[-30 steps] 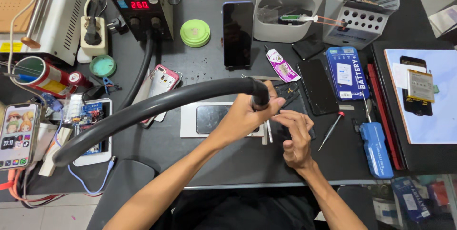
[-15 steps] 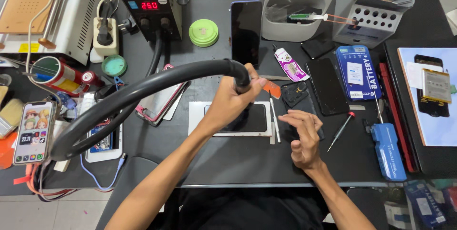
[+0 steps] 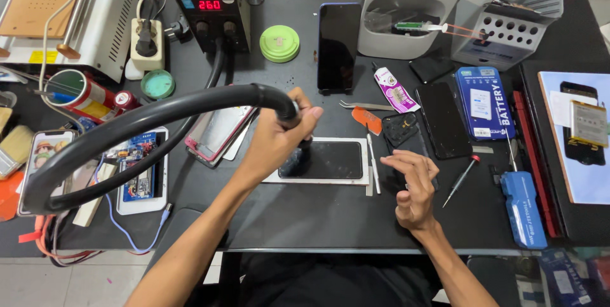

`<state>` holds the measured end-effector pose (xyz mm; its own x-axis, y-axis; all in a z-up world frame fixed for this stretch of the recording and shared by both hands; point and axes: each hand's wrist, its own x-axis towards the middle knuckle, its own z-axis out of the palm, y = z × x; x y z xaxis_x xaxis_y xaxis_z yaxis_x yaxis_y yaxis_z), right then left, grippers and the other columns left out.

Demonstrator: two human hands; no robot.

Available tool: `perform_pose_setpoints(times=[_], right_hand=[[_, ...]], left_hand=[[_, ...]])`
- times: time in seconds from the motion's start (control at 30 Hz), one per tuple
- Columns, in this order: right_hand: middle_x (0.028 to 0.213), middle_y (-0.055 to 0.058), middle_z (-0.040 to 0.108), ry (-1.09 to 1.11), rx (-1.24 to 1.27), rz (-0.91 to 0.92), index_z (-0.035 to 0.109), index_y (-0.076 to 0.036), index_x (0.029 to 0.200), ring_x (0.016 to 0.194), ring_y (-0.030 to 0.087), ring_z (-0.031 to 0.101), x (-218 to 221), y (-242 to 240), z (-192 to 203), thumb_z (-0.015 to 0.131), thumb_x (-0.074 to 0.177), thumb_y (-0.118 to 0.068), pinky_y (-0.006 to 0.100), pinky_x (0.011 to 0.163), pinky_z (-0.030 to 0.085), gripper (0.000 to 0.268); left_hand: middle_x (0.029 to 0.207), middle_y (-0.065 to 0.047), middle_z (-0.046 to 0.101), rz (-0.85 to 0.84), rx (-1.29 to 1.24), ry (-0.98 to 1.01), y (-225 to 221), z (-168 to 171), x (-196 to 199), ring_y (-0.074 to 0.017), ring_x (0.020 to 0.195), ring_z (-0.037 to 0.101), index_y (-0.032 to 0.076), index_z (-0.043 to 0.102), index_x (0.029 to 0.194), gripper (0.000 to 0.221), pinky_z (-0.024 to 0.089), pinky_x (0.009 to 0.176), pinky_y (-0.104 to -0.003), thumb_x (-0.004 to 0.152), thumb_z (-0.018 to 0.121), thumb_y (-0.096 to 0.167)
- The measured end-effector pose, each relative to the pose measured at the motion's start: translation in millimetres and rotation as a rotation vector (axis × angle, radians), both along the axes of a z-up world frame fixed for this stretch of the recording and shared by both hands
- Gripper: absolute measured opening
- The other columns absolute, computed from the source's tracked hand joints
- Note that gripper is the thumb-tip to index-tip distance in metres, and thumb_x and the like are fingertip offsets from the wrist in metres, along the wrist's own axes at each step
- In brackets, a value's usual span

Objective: The person uses a heat gun to warm the edges of a smartphone, then uses a metal prying tool to separate the screen from the frame. They repeatedly apply heat and pry along the sides and corners to loosen the adhesive and lift the display.

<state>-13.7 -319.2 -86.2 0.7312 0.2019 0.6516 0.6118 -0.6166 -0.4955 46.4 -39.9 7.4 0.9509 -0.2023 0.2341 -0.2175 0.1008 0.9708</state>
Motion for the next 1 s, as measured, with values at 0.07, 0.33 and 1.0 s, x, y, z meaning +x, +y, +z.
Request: perform_pose_setpoints(times=[0.07, 0.33, 1.0], right_hand=[[0.113, 0.013, 0.068, -0.001, -0.003, -0.004, 0.07, -0.003, 0.115, 0.118, 0.03, 0.064, 0.6, 0.3, 0.2, 0.018, 0.11, -0.063, 0.043, 0.108, 0.033, 0.08], [0.111, 0.011, 0.068, -0.008, -0.006, -0.009, 0.07, -0.004, 0.114, 0.117, 0.029, 0.065, 1.1, 0.4, -2.3, 0.016, 0.109, -0.064, 0.043, 0.108, 0.033, 0.081], [0.112, 0.013, 0.068, -0.004, 0.004, 0.002, 0.07, -0.003, 0.115, 0.117, 0.03, 0.064, -0.1, 0.5, 0.0, 0.019, 0.109, -0.063, 0.043, 0.107, 0.032, 0.079]], left_hand=[[0.07, 0.004, 0.052, -0.014, -0.011, 0.005, 8.3, 0.5, -1.7, -0.0034, 0.065, 0.053, 0.006, 0.051, 0.085, 0.025, 0.044, 0.061, -0.021, 0.102, 0.066, 0.017], [0.069, 0.001, 0.055, 0.023, -0.002, 0.042, 28.7, -0.9, -9.6, -0.0046, 0.064, 0.051, 0.005, 0.051, 0.086, 0.025, 0.044, 0.062, -0.022, 0.102, 0.066, 0.016], [0.069, 0.003, 0.054, -0.103, -0.044, 0.173, 9.1, -9.7, -42.9, -0.0019, 0.063, 0.049, 0.007, 0.051, 0.085, 0.024, 0.037, 0.057, -0.02, 0.101, 0.066, 0.017]])
